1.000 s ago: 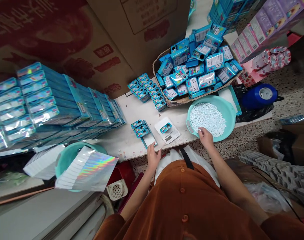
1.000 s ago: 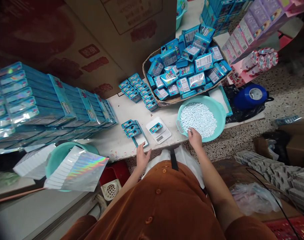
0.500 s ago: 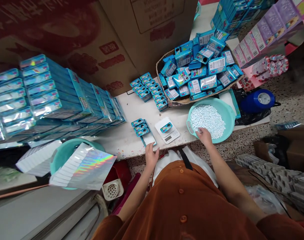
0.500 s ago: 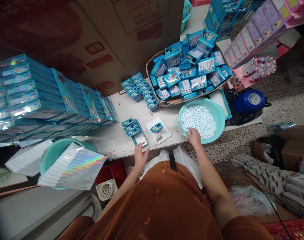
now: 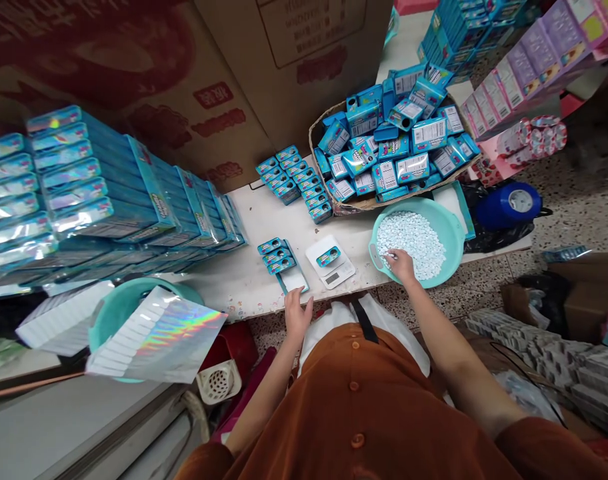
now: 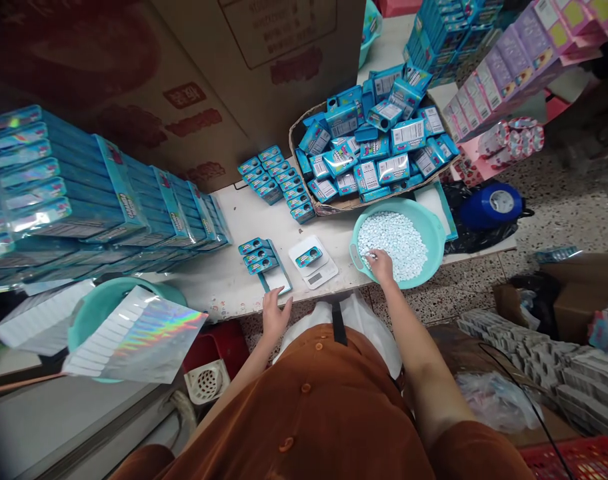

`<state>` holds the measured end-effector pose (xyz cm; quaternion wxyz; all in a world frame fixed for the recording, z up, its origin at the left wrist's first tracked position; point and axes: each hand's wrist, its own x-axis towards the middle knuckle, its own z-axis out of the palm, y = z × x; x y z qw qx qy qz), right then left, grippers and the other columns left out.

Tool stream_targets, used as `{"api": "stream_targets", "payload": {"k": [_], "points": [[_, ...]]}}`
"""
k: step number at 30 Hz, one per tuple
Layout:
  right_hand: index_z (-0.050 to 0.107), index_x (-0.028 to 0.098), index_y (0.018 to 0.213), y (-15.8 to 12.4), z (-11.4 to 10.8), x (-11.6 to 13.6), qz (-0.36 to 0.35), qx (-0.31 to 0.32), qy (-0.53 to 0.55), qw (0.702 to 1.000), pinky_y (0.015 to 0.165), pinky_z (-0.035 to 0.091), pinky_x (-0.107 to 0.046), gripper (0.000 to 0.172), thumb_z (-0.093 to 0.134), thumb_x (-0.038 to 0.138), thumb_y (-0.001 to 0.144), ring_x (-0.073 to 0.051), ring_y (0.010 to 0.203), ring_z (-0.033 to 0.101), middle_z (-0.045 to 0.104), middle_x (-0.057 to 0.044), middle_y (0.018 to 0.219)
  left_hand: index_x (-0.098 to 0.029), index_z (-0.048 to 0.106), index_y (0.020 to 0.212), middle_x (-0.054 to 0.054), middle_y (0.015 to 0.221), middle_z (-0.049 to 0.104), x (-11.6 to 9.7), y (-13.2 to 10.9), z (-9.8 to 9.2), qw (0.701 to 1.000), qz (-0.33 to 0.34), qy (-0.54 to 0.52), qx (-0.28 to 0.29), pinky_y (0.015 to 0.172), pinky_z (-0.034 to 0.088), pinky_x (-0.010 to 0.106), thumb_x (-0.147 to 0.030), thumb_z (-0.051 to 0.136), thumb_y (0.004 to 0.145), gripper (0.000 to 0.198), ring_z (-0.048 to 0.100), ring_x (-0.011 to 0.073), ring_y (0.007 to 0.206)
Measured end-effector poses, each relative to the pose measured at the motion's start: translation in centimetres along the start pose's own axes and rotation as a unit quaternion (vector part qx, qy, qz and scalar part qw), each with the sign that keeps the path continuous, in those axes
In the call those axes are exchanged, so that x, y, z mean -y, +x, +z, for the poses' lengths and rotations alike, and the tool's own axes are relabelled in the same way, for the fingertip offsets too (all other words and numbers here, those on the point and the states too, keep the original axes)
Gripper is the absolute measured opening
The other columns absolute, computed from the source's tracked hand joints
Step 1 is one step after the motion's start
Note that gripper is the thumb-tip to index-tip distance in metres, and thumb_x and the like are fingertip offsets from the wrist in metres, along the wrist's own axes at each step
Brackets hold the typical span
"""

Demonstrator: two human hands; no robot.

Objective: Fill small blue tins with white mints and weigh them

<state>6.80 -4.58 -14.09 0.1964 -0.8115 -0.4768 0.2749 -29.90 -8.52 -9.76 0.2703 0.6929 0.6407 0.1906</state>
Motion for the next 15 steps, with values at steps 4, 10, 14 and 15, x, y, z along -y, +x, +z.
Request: {"api": "stream_targets", "payload": {"k": [4,10,14,15], "points": [[0.072,0.017,0.082,0.2,-0.8,-1.1,0.053,-0.032,0.069,0.996,0.083,0.046,-0.035,0.024,0.058,0.034,0.072,-0.024,0.086,0.063,0.071,-0.008,0.090,-0.018,0.051,0.116,0.012,0.108,0.056,-0.1,0.2,0.1,1.000,0.003,-0.002,-0.010,0.095,0.041,0.044,-0.032,0.050,0.086,0.033,0.050,0.0269,0.107],[0.071,0.011,0.085,0.0,-2.3,0.8,0.176,-0.044,0.238,0.954,0.066,0.048,-0.031,0.044,0.065,0.047,0.061,-0.019,0.065,0.061,0.069,-0.005,0.071,-0.018,0.053,0.113,0.012,0.106,0.056,0.0,0.0,0.1,1.000,0.005,-0.005,-0.015,0.095,0.041,0.045,-0.032,0.051,0.086,0.031,0.050,0.0270,0.104],[0.071,0.012,0.084,-0.1,-2.3,5.4,0.128,0.004,0.301,0.945,0.063,0.048,-0.028,0.043,0.068,0.049,0.061,-0.016,0.062,0.059,0.068,-0.003,0.069,-0.019,0.052,0.114,0.012,0.106,0.057,-0.3,0.0,0.1,1.000,0.003,-0.018,-0.016,0.094,0.041,0.044,-0.032,0.049,0.087,0.030,0.050,0.0267,0.104],[0.072,0.013,0.083,-0.1,-2.1,6.8,0.101,0.024,0.295,0.950,0.062,0.047,-0.027,0.041,0.068,0.048,0.062,-0.015,0.062,0.059,0.067,-0.003,0.068,-0.019,0.052,0.114,0.012,0.106,0.057,-0.3,0.0,0.1,1.000,0.001,-0.021,-0.018,0.094,0.041,0.044,-0.032,0.049,0.087,0.030,0.050,0.0267,0.105]]}}
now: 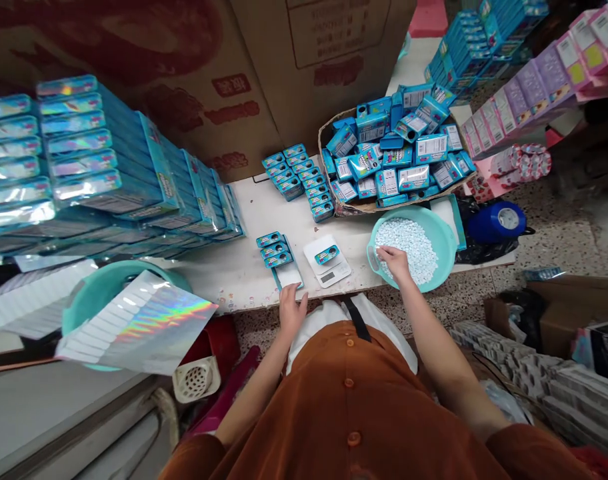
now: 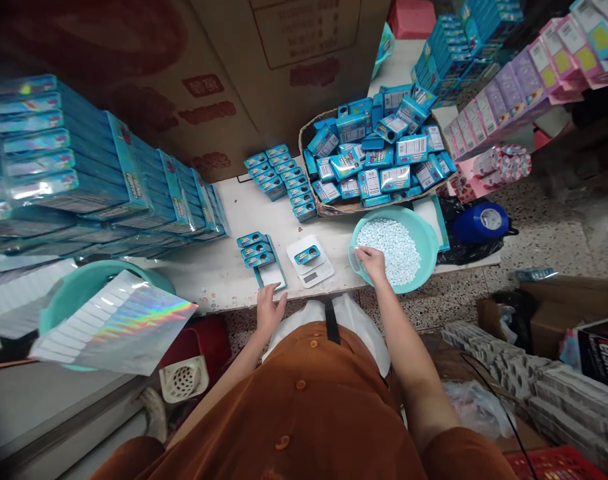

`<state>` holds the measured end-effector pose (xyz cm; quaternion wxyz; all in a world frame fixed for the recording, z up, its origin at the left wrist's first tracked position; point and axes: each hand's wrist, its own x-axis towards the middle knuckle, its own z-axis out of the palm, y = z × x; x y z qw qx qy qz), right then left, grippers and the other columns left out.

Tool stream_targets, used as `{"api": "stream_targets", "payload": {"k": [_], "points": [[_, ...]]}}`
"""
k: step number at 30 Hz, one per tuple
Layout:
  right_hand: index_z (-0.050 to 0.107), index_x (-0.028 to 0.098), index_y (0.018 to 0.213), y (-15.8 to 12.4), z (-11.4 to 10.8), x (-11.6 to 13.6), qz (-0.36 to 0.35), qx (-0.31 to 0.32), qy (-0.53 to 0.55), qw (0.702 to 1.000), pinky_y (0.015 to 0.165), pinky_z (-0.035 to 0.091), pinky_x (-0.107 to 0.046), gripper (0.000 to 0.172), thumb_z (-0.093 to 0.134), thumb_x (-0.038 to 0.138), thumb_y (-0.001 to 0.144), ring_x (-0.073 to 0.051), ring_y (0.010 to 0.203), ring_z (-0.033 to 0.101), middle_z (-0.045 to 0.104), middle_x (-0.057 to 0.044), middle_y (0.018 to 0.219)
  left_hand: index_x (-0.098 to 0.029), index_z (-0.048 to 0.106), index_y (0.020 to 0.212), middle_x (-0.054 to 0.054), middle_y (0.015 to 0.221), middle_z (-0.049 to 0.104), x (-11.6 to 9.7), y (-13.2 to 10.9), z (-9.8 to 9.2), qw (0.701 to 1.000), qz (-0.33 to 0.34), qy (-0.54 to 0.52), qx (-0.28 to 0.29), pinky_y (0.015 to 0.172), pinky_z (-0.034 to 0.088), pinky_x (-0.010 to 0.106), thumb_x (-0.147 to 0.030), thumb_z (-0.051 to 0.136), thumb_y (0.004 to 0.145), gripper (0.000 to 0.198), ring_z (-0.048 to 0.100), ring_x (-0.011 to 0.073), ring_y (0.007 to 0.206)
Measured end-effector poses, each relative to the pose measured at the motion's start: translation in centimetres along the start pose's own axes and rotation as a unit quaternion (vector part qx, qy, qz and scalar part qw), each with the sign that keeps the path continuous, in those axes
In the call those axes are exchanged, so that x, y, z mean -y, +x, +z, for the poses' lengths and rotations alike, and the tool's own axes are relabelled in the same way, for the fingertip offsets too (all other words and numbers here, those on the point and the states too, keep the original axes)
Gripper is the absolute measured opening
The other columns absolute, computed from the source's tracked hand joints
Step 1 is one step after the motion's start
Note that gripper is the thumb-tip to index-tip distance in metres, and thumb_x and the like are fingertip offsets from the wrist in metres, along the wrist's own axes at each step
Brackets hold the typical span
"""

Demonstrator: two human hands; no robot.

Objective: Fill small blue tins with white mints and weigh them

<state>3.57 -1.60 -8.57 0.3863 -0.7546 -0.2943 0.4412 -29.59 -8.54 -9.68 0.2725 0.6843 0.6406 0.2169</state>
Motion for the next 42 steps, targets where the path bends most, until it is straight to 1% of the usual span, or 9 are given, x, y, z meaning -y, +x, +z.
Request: {"api": "stream_targets", "payload": {"k": [3,5,7,10,13,17,25,36,42], "points": [[0.073,0.015,0.079,-0.1,3.2,2.4,-0.062,0.079,-0.062,0.993,0.061,0.046,-0.026,0.035,0.065,0.047,0.067,-0.016,0.061,0.059,0.067,-0.002,0.066,-0.019,0.052,0.114,0.012,0.106,0.057,0.1,-0.2,0.0,1.000,-0.005,-0.003,-0.014,0.096,0.040,0.045,-0.032,0.049,0.087,0.030,0.050,0.0271,0.105],[0.073,0.017,0.078,-0.1,5.3,3.7,-0.109,0.122,-0.122,0.979,0.064,0.047,-0.026,0.029,0.065,0.044,0.070,-0.016,0.065,0.061,0.070,-0.003,0.072,-0.020,0.053,0.113,0.012,0.106,0.057,0.4,-0.6,-0.1,1.000,-0.009,-0.004,-0.030,0.096,0.039,0.046,-0.032,0.049,0.087,0.029,0.051,0.0274,0.106],[0.073,0.019,0.078,0.0,7.1,4.6,-0.163,0.156,-0.196,0.954,0.068,0.046,-0.026,0.020,0.065,0.036,0.073,-0.017,0.071,0.062,0.072,-0.004,0.079,-0.019,0.053,0.113,0.012,0.107,0.057,0.9,-1.1,-0.3,0.999,-0.016,-0.004,-0.050,0.097,0.039,0.046,-0.032,0.049,0.087,0.029,0.050,0.0275,0.107],[0.074,0.020,0.080,-0.2,9.0,5.6,-0.230,0.193,-0.303,0.905,0.074,0.045,-0.026,0.012,0.064,0.025,0.076,-0.018,0.079,0.064,0.072,-0.006,0.085,-0.018,0.053,0.111,0.012,0.107,0.058,1.9,-2.3,-0.9,0.997,-0.033,-0.001,-0.070,0.097,0.039,0.046,-0.033,0.049,0.087,0.029,0.051,0.0273,0.107],[0.074,0.020,0.081,-0.2,10.2,5.9,-0.241,0.207,-0.362,0.877,0.073,0.043,-0.025,0.012,0.064,0.022,0.076,-0.018,0.079,0.064,0.073,-0.006,0.086,-0.018,0.054,0.111,0.012,0.105,0.058,2.7,-3.4,-1.6,0.995,-0.053,0.000,-0.081,0.097,0.039,0.046,-0.033,0.048,0.087,0.029,0.051,0.0268,0.106],[0.075,0.020,0.079,0.0,11.0,5.6,-0.219,0.192,-0.413,0.863,0.068,0.042,-0.025,0.013,0.065,0.028,0.076,-0.018,0.072,0.063,0.072,-0.005,0.077,-0.019,0.054,0.112,0.011,0.106,0.059,3.7,-4.7,-2.1,0.991,-0.080,-0.001,-0.105,0.096,0.040,0.046,-0.033,0.048,0.087,0.029,0.051,0.0270,0.106],[0.075,0.023,0.075,-0.1,11.7,5.7,-0.229,0.144,-0.460,0.846,0.067,0.042,-0.025,0.012,0.065,0.025,0.070,-0.017,0.070,0.063,0.071,-0.002,0.074,-0.019,0.054,0.112,0.012,0.108,0.059,5.0,-6.3,-2.6,0.986,-0.106,-0.008,-0.132,0.098,0.038,0.046,-0.031,0.049,0.086,0.028,0.050,0.0276,0.107],[0.074,0.022,0.080,-0.3,11.9,6.4,-0.238,0.154,-0.482,0.829,0.070,0.043,-0.025,0.014,0.068,0.022,0.067,-0.018,0.074,0.063,0.072,-0.004,0.080,-0.020,0.055,0.109,0.011,0.107,0.058,5.2,-7.4,-3.0,0.983,-0.120,-0.012,-0.138,0.099,0.038,0.043,-0.031,0.049,0.087,0.026,0.050,0.0259,0.107],[0.073,0.022,0.081,-0.4,11.9,6.6,-0.252,0.150,-0.483,0.825,0.066,0.043,-0.024,0.017,0.066,0.019,0.066,-0.017,0.070,0.061,0.069,-0.002,0.071,-0.020,0.055,0.108,0.011,0.106,0.058,5.3,-7.4,-2.9,0.983,-0.120,-0.017,-0.141,0.098,0.039,0.045,-0.031,0.049,0.086,0.026,0.050,0.0265,0.105]]}}
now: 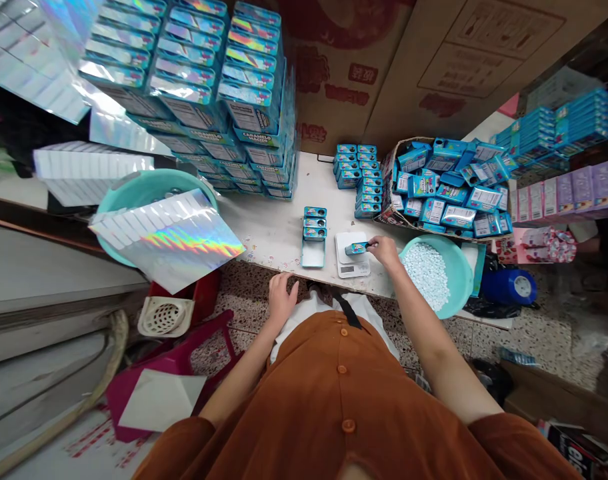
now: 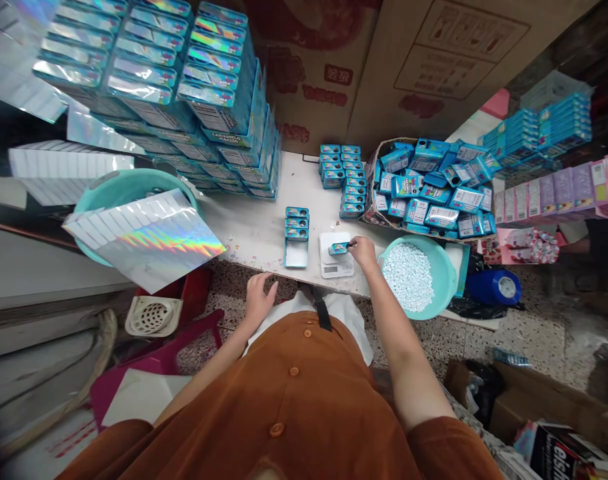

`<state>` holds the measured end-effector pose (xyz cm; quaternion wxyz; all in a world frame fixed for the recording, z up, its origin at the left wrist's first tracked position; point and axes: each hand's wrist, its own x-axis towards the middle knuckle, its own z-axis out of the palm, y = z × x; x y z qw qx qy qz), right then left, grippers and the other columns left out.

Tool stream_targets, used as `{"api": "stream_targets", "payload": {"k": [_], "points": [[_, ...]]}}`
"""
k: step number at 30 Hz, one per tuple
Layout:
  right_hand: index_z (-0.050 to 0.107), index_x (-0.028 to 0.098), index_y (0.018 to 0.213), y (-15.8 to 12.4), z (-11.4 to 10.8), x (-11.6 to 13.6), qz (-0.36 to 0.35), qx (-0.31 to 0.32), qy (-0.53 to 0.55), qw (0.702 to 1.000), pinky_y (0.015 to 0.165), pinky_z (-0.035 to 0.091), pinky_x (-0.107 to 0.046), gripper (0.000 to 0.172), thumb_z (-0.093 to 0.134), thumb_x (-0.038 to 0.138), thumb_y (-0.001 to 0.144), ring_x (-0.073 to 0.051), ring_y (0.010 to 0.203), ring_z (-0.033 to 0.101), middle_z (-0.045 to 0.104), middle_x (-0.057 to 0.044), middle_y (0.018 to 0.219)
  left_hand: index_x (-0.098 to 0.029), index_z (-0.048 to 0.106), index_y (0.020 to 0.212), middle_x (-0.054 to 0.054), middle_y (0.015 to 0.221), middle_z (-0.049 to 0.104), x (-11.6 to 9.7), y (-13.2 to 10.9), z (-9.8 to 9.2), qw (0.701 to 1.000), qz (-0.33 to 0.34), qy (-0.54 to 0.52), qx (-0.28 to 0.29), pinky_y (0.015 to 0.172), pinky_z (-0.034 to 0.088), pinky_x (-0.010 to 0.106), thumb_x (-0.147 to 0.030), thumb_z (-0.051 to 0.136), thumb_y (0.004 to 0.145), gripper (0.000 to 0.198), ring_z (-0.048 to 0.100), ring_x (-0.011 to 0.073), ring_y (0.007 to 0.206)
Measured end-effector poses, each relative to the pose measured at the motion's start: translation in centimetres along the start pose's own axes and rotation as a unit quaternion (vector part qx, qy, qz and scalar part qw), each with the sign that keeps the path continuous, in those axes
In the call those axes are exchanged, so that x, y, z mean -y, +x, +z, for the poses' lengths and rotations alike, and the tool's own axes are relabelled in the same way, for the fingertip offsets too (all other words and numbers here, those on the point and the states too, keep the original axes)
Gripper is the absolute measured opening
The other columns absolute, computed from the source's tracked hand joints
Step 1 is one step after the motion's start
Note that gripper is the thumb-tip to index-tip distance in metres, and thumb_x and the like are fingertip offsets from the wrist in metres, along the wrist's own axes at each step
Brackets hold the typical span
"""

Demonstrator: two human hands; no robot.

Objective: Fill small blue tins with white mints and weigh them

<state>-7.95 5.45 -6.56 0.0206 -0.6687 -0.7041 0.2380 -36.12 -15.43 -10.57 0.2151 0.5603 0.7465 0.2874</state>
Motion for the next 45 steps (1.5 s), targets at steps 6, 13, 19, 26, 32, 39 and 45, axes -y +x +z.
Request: {"api": "stream_targets", "payload": {"k": [6,13,19,26,32,39,45], "points": [[0.072,0.022,0.081,0.3,-0.1,-0.2,-0.005,-0.009,-0.007,1.000,0.069,0.044,-0.025,0.019,0.064,0.015,0.064,-0.017,0.073,0.061,0.069,-0.002,0.077,-0.021,0.055,0.108,0.011,0.104,0.059,0.0,0.3,0.1,1.000,0.002,-0.001,-0.002,0.097,0.038,0.045,-0.031,0.049,0.086,0.025,0.051,0.0268,0.104],[0.072,0.022,0.081,0.5,-0.1,-0.1,-0.015,-0.006,-0.019,1.000,0.070,0.043,-0.025,0.020,0.065,0.015,0.064,-0.017,0.074,0.061,0.069,-0.002,0.079,-0.020,0.056,0.107,0.011,0.104,0.059,0.2,0.5,0.3,1.000,0.002,0.000,-0.003,0.097,0.039,0.044,-0.031,0.049,0.086,0.025,0.051,0.0269,0.104],[0.072,0.021,0.078,0.2,-0.2,0.2,-0.027,-0.008,-0.004,1.000,0.068,0.043,-0.025,0.013,0.064,0.017,0.067,-0.017,0.072,0.060,0.068,-0.002,0.075,-0.021,0.056,0.108,0.011,0.106,0.058,0.3,0.6,0.3,1.000,-0.006,-0.005,0.004,0.098,0.038,0.046,-0.032,0.049,0.086,0.025,0.050,0.0272,0.106],[0.071,0.021,0.076,0.1,0.0,0.1,-0.027,-0.025,0.033,0.999,0.069,0.043,-0.025,0.010,0.063,0.018,0.070,-0.016,0.071,0.060,0.067,-0.002,0.076,-0.021,0.056,0.108,0.011,0.106,0.058,0.3,0.6,0.3,1.000,-0.006,-0.009,0.002,0.099,0.038,0.045,-0.032,0.048,0.087,0.025,0.051,0.0274,0.106],[0.070,0.018,0.083,0.0,0.3,0.3,-0.035,-0.057,0.048,0.997,0.071,0.044,-0.026,0.014,0.064,0.021,0.071,-0.017,0.073,0.058,0.066,-0.005,0.081,-0.021,0.056,0.107,0.011,0.105,0.059,0.3,0.8,0.5,1.000,-0.004,-0.007,0.003,0.097,0.039,0.045,-0.032,0.049,0.086,0.025,0.051,0.0272,0.106],[0.068,0.015,0.090,-2.2,-1.1,-4.9,0.033,-0.172,0.112,0.978,0.080,0.044,-0.029,0.030,0.049,0.037,0.082,-0.018,0.079,0.059,0.065,-0.009,0.089,-0.020,0.056,0.105,0.011,0.103,0.060,0.1,1.0,0.0,1.000,-0.001,0.008,0.004,0.096,0.039,0.044,-0.032,0.049,0.086,0.024,0.051,0.0268,0.103],[0.063,0.012,0.102,-6.4,0.8,-14.3,0.267,-0.123,0.063,0.954,0.088,0.042,-0.039,0.039,0.051,0.037,0.076,-0.028,0.101,0.056,0.063,-0.016,0.103,-0.019,0.056,0.105,0.011,0.103,0.060,0.2,1.0,-0.6,1.000,0.007,0.025,0.018,0.096,0.039,0.044,-0.032,0.048,0.086,0.024,0.052,0.0265,0.103]]}}
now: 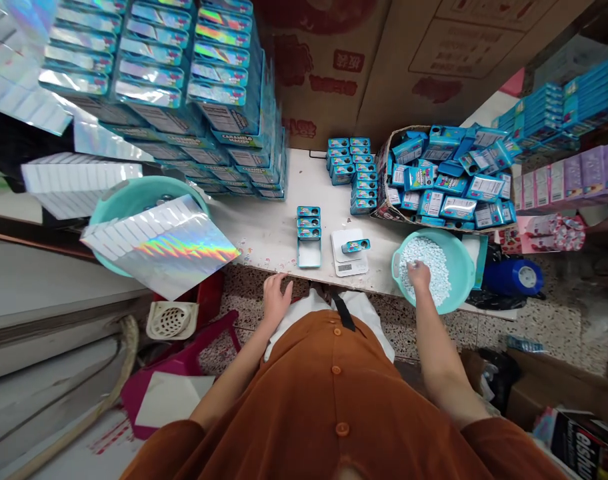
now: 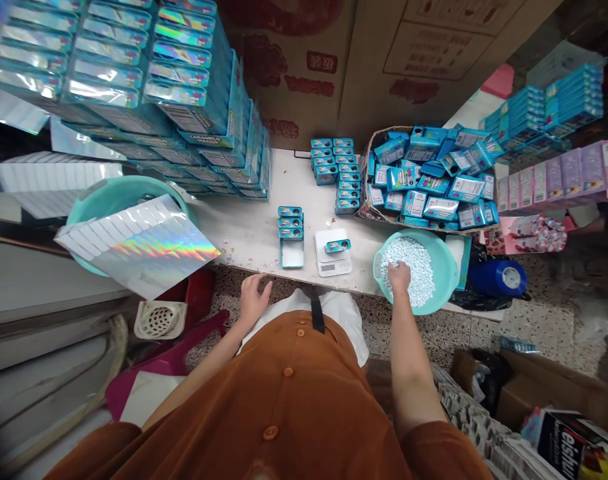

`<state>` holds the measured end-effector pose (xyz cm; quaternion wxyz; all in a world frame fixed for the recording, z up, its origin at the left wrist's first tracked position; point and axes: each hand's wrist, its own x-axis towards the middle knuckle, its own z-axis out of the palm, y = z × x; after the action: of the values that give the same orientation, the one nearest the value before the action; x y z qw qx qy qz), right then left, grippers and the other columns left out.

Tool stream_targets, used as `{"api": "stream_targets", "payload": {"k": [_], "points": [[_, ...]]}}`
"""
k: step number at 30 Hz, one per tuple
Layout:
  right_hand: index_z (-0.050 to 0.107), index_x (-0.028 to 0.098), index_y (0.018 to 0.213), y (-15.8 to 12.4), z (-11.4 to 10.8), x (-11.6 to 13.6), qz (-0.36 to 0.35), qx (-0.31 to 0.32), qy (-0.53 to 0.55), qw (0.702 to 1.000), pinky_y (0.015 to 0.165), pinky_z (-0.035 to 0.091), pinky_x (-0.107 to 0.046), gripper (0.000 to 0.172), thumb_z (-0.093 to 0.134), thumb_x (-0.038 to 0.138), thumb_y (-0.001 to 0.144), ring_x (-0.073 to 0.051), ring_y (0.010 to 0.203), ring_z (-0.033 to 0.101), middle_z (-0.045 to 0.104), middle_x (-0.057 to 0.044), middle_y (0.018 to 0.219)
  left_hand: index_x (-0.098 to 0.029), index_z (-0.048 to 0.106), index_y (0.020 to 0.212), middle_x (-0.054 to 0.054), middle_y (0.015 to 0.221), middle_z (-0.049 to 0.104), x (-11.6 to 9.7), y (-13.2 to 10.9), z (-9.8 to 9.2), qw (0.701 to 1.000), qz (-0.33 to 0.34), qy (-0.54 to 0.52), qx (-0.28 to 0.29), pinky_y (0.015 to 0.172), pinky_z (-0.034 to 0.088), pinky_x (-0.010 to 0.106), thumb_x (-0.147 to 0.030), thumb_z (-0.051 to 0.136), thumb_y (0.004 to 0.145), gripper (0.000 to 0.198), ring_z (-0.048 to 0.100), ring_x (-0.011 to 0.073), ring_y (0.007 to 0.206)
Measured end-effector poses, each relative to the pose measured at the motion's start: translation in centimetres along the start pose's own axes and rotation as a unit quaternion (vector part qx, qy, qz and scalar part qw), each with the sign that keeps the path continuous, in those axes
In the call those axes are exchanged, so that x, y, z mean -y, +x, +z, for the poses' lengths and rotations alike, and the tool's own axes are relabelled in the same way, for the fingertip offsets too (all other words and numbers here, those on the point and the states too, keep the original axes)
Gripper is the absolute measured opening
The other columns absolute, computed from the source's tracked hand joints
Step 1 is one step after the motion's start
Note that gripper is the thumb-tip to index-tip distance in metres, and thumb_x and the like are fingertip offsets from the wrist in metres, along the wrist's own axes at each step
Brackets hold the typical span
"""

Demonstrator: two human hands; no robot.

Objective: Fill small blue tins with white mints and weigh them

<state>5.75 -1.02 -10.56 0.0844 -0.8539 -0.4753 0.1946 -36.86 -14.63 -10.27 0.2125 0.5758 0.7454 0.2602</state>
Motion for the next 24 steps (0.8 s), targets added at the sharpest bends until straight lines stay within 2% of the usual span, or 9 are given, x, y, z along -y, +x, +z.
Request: {"api": "stream_targets", "payload": {"k": [4,8,12,16,20,24], "points": [[0.061,0.012,0.106,0.1,1.7,-2.7,0.027,0.029,0.013,0.999,0.087,0.042,-0.037,0.046,0.058,0.038,0.068,-0.028,0.101,0.056,0.062,-0.016,0.107,-0.019,0.056,0.106,0.011,0.104,0.059,-0.2,0.5,-0.2,1.000,0.006,0.016,0.024,0.096,0.040,0.043,-0.033,0.048,0.087,0.025,0.051,0.0265,0.104],[0.066,0.013,0.093,0.9,2.4,-3.2,0.029,0.058,0.052,0.997,0.081,0.045,-0.034,0.038,0.059,0.038,0.065,-0.025,0.087,0.060,0.068,-0.011,0.091,-0.019,0.055,0.106,0.010,0.102,0.059,-0.3,0.9,-0.2,0.998,0.027,0.029,0.039,0.096,0.039,0.044,-0.032,0.048,0.087,0.025,0.051,0.0263,0.103],[0.069,0.016,0.079,1.1,2.1,-3.6,0.024,0.035,0.088,0.995,0.076,0.045,-0.034,0.028,0.059,0.038,0.064,-0.025,0.079,0.061,0.070,-0.008,0.079,-0.019,0.055,0.106,0.011,0.103,0.060,-0.3,1.2,-0.1,0.998,0.050,0.033,0.036,0.097,0.039,0.043,-0.033,0.048,0.087,0.025,0.052,0.0262,0.103],[0.069,0.014,0.073,0.8,1.0,-3.7,0.023,0.001,0.129,0.991,0.074,0.046,-0.036,0.028,0.059,0.038,0.063,-0.025,0.073,0.062,0.070,-0.010,0.074,-0.019,0.055,0.106,0.010,0.103,0.060,-0.4,1.3,-0.1,0.997,0.056,0.029,0.035,0.097,0.039,0.043,-0.033,0.048,0.087,0.024,0.052,0.0261,0.103],[0.070,0.011,0.080,0.8,-0.5,-2.3,0.010,-0.021,0.180,0.983,0.069,0.048,-0.035,0.035,0.058,0.040,0.065,-0.023,0.069,0.062,0.070,-0.011,0.074,-0.019,0.055,0.105,0.010,0.102,0.061,-0.4,1.3,0.0,0.997,0.062,0.020,0.037,0.096,0.040,0.043,-0.033,0.048,0.086,0.024,0.053,0.0259,0.102],[0.070,0.012,0.087,0.8,-1.3,2.2,-0.052,0.002,0.236,0.970,0.065,0.048,-0.029,0.037,0.059,0.041,0.067,-0.019,0.067,0.062,0.070,-0.007,0.076,-0.019,0.056,0.104,0.010,0.100,0.061,-0.4,1.2,0.5,0.998,0.058,0.014,0.035,0.095,0.040,0.043,-0.033,0.048,0.086,0.024,0.053,0.0261,0.101]]}}
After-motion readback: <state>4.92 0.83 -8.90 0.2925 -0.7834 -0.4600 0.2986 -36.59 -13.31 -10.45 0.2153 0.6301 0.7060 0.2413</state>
